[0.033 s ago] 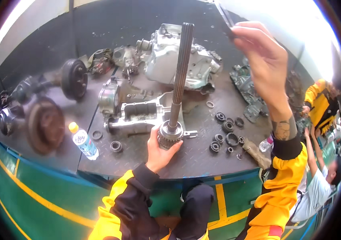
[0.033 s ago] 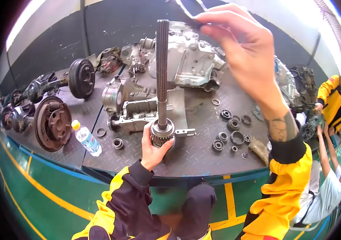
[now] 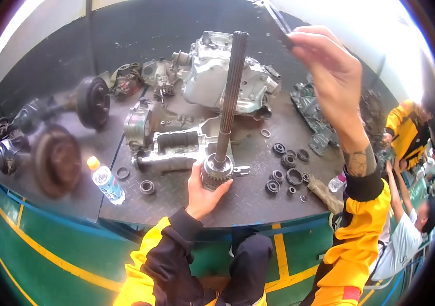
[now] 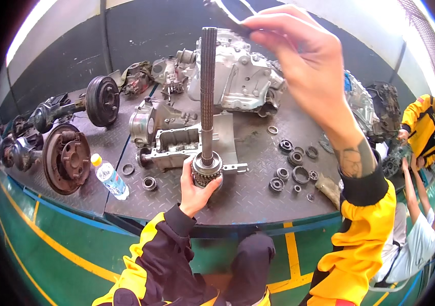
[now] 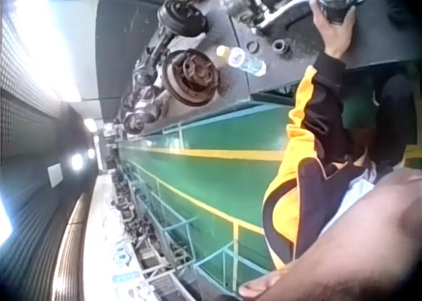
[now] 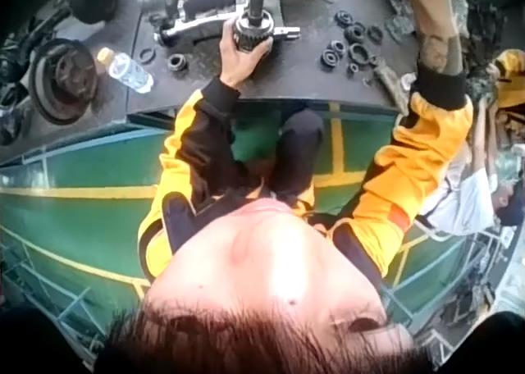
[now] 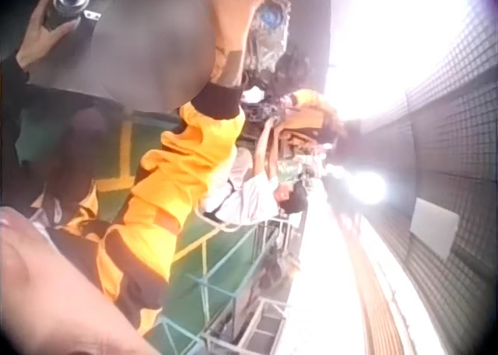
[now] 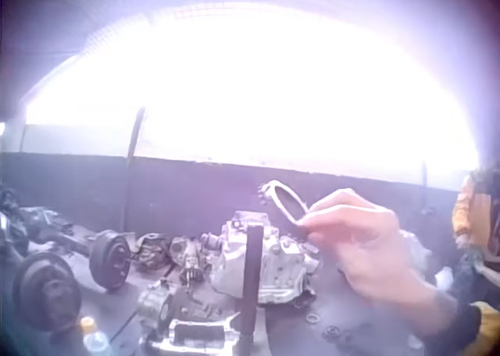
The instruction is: The person assembles a transmission shaft by sliding various gear components, spacers, and bearings onto the shaft by hand.
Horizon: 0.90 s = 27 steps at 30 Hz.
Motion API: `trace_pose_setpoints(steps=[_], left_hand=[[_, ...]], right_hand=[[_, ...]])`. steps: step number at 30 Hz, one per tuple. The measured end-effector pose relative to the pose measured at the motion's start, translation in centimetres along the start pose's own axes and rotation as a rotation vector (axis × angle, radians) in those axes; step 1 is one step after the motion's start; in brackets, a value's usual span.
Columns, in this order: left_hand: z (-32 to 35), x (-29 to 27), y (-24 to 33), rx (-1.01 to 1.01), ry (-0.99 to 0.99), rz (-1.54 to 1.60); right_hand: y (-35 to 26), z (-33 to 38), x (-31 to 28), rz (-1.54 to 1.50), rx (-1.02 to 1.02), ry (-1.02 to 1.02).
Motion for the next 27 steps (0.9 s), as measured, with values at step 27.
trace_pose_setpoints(steps=[27], left_hand=[[0.3, 0.5, 0.4, -0.025, 0.023, 0.013]], right_hand=[[0.4, 14.5, 8.9, 0.13, 0.043, -0.259]])
Point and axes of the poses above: each hand's wrist, its own z-axis away from the middle knuckle, its own x-axis out of the palm, y = z × x, the point moved 6 cm from there along -z, towards the middle knuckle, and after that the axes turned 4 degrees about x, right-handed, at the moved point
